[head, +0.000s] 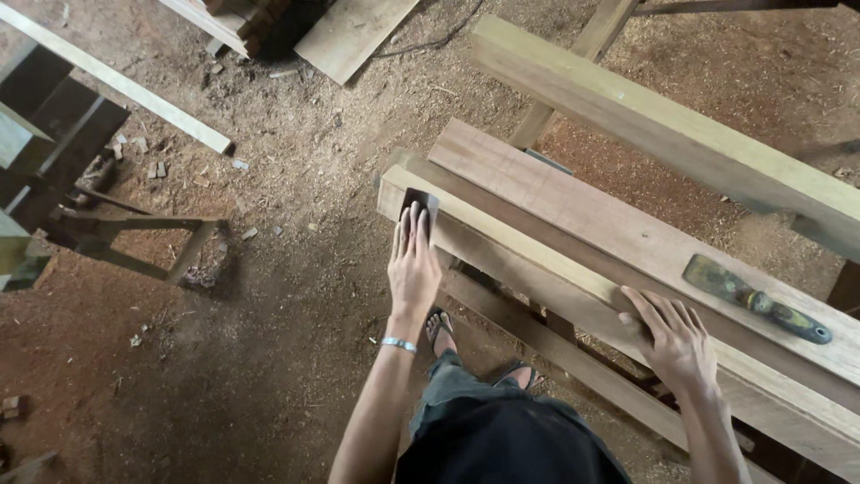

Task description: The person sands wooden planks by hand using sandpaper and a sanding block, moving along the surfaces and edges while the wood rests on a frame.

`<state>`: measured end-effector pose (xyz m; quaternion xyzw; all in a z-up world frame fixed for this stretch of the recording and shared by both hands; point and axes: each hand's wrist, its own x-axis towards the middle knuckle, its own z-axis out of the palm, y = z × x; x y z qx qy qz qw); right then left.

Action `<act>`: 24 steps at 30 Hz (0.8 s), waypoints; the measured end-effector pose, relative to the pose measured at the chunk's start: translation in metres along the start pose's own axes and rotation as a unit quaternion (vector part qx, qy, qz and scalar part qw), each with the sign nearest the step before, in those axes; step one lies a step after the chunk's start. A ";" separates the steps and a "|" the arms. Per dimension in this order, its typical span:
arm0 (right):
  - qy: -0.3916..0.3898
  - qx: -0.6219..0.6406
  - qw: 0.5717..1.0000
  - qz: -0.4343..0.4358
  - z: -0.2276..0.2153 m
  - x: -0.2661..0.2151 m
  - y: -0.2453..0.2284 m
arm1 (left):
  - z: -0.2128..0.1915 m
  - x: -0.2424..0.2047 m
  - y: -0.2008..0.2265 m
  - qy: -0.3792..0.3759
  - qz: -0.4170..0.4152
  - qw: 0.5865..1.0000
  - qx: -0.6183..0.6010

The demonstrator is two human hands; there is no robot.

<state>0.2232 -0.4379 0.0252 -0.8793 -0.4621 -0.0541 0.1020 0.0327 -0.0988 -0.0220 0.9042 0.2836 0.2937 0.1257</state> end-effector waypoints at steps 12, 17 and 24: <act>-0.006 -0.001 0.999 0.039 0.016 -0.001 0.014 | -0.004 0.003 0.004 -0.043 -0.035 0.998 -0.039; -0.003 -0.021 0.999 0.031 0.016 0.000 0.010 | 0.005 -0.011 0.025 -0.142 0.070 0.959 -0.234; 0.025 0.004 0.999 0.042 -0.001 0.009 -0.004 | -0.018 0.010 -0.001 -0.088 -0.097 0.989 -0.068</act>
